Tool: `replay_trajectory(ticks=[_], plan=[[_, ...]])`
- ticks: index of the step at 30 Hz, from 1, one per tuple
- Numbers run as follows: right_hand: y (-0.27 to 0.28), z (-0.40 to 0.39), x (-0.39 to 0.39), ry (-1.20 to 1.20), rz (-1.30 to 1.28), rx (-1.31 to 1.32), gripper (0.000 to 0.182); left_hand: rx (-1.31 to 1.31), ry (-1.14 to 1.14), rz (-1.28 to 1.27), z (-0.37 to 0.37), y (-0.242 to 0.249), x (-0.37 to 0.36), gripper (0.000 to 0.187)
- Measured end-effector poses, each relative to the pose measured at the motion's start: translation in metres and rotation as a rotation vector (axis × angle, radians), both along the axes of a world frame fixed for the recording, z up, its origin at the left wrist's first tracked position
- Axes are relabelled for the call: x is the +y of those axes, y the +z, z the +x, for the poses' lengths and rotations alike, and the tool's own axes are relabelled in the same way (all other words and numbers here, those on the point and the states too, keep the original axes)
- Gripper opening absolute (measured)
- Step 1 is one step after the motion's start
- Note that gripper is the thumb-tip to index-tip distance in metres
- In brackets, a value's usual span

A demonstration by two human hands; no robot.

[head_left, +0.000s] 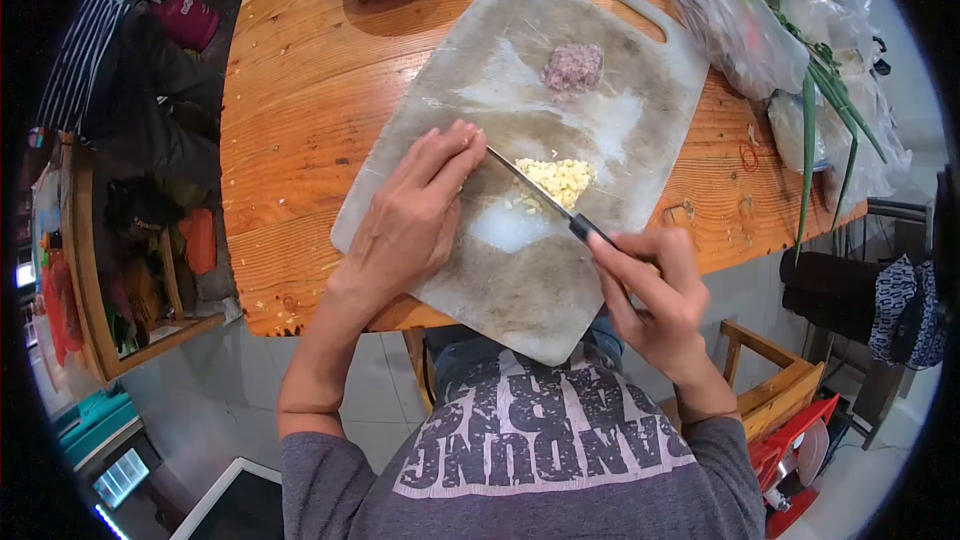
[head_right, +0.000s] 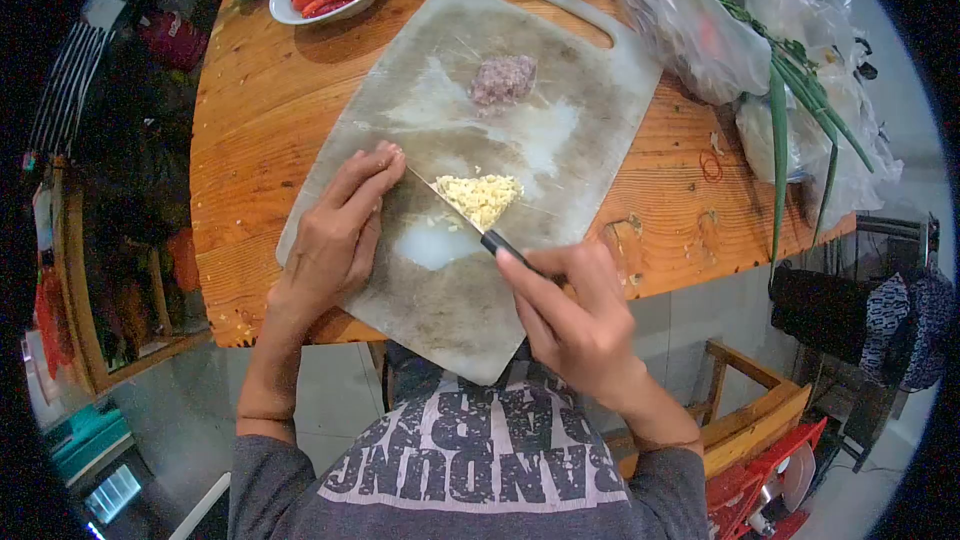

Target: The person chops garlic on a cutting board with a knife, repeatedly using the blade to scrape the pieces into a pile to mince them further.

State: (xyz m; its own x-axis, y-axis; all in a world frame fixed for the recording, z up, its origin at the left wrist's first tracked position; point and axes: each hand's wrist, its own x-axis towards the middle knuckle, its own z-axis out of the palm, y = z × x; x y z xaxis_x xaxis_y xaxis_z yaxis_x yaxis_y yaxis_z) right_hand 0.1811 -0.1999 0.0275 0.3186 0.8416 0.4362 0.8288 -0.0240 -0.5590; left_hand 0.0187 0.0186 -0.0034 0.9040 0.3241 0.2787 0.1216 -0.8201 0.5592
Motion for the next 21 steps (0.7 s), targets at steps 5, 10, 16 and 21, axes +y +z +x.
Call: replay_trajectory(ticks=[5,10,16,21], plan=[[-0.004,-0.003,-0.003,0.019,-0.005,0.035,0.044,0.0,0.002,0.013,0.002,0.0,0.0,0.058],[0.0,-0.003,-0.004,0.043,0.031,0.01,0.044,-0.011,0.019,0.042,0.002,-0.002,-0.001,0.055],[-0.011,-0.002,0.0,0.064,-0.06,0.071,0.049,-0.027,0.025,0.055,0.001,-0.001,0.002,0.051],[0.01,-0.015,-0.002,0.037,-0.053,0.12,0.048,-0.011,0.015,-0.021,0.0,0.002,0.0,0.049]])
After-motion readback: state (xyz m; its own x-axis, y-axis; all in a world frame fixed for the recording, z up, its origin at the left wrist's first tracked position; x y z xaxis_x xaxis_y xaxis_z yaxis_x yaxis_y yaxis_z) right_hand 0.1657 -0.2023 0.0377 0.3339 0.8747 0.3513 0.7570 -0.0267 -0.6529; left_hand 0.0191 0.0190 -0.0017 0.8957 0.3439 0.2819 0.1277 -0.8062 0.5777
